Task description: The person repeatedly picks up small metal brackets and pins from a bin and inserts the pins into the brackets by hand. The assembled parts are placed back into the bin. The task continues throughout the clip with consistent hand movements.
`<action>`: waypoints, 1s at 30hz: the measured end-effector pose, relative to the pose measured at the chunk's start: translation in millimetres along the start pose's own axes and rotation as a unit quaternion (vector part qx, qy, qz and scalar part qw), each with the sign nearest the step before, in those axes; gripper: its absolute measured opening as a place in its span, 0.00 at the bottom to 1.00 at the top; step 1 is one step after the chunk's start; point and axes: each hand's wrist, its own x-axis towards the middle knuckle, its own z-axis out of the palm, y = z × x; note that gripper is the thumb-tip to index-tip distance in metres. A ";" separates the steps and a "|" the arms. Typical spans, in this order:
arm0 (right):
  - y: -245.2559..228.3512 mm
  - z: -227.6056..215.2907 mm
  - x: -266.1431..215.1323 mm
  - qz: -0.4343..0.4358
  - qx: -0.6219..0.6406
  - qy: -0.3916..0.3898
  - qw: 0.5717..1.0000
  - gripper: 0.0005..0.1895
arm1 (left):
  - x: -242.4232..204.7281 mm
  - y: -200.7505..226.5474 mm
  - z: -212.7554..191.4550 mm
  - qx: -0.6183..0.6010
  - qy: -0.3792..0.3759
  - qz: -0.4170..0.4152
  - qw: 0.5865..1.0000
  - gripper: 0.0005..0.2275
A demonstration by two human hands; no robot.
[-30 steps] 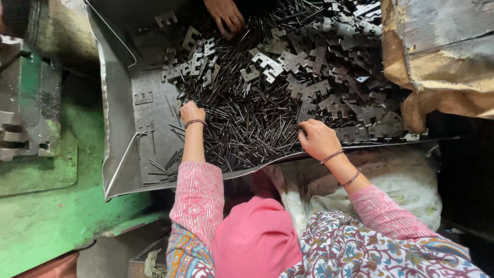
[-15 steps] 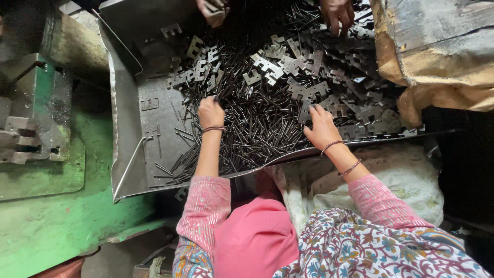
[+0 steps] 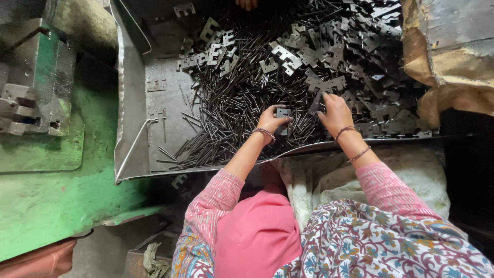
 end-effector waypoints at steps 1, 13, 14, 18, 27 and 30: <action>-7.9 -1.9 -3.0 -0.010 0.027 0.017 0.999 0.33 | 4.2 -9.4 -3.0 -0.016 -0.008 -0.011 1.000 0.21; -71.4 22.7 -1.3 -0.174 0.047 -0.080 0.980 0.34 | 36.6 -31.9 -16.6 -0.202 0.064 -0.096 0.973 0.12; -69.4 26.0 -0.8 -0.169 0.038 -0.093 0.981 0.34 | 33.9 -29.8 -15.3 -0.189 0.065 -0.106 0.974 0.14; -64.0 35.9 -0.8 -0.158 0.047 -0.094 0.982 0.32 | 21.8 -21.0 -12.4 -0.103 0.046 -0.070 0.991 0.12; -82.8 27.2 -7.6 -0.047 0.158 -0.059 0.985 0.26 | 25.8 -24.8 -15.3 -0.091 0.016 0.058 0.994 0.10; -94.5 35.4 -6.6 0.021 0.116 -0.062 0.991 0.27 | 22.9 -24.9 -14.9 -0.075 0.024 0.056 0.995 0.11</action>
